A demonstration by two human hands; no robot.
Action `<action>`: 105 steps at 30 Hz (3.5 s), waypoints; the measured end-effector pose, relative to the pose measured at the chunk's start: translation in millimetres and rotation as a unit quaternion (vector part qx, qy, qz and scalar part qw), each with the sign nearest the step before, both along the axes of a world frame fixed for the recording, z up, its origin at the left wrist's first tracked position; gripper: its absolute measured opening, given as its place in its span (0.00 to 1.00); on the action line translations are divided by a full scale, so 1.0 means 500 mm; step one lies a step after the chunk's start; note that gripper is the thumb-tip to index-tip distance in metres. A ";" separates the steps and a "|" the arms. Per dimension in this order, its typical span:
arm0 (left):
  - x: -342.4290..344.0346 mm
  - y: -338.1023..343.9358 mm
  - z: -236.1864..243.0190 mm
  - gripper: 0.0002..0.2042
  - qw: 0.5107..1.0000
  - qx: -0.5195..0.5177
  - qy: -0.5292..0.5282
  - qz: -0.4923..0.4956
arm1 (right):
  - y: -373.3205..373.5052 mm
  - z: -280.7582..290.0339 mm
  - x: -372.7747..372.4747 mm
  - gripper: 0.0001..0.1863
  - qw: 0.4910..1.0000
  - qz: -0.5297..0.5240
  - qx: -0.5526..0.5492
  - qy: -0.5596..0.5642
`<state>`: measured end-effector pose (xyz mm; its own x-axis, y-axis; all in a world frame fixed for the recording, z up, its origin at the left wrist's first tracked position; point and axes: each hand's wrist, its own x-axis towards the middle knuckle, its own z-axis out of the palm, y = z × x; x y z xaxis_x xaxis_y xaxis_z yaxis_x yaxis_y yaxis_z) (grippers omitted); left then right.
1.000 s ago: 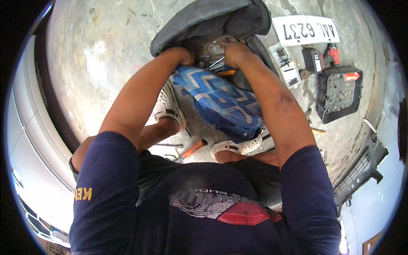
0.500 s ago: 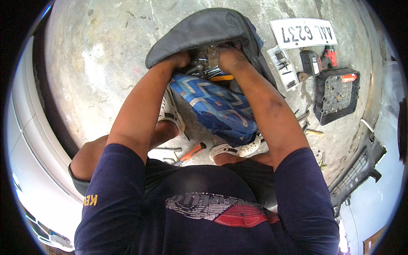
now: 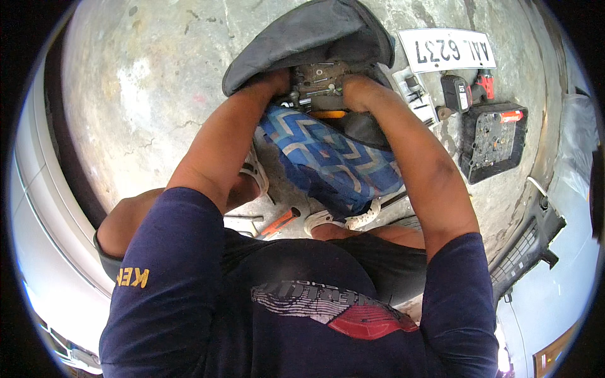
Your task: The person searches through a bag for components, selects a bolt, and then uses pliers to install a part on the front frame of a car.
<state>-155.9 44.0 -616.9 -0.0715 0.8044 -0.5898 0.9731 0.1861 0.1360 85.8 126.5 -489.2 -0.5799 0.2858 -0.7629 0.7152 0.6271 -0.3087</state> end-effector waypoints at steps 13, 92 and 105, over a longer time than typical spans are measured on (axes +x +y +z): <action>0.003 0.070 0.204 0.19 0.876 -0.266 -0.383 0.125 | 0.079 0.073 -0.024 0.23 0.987 -0.151 -0.059 0.017; 0.164 0.044 0.595 0.11 0.942 0.185 -0.178 -0.216 | -0.086 -0.035 0.885 0.20 0.855 -0.422 0.215 -0.213; -0.063 0.165 0.512 0.23 0.972 0.213 0.005 -0.103 | -0.191 0.069 0.565 0.16 0.888 -0.447 0.076 -0.070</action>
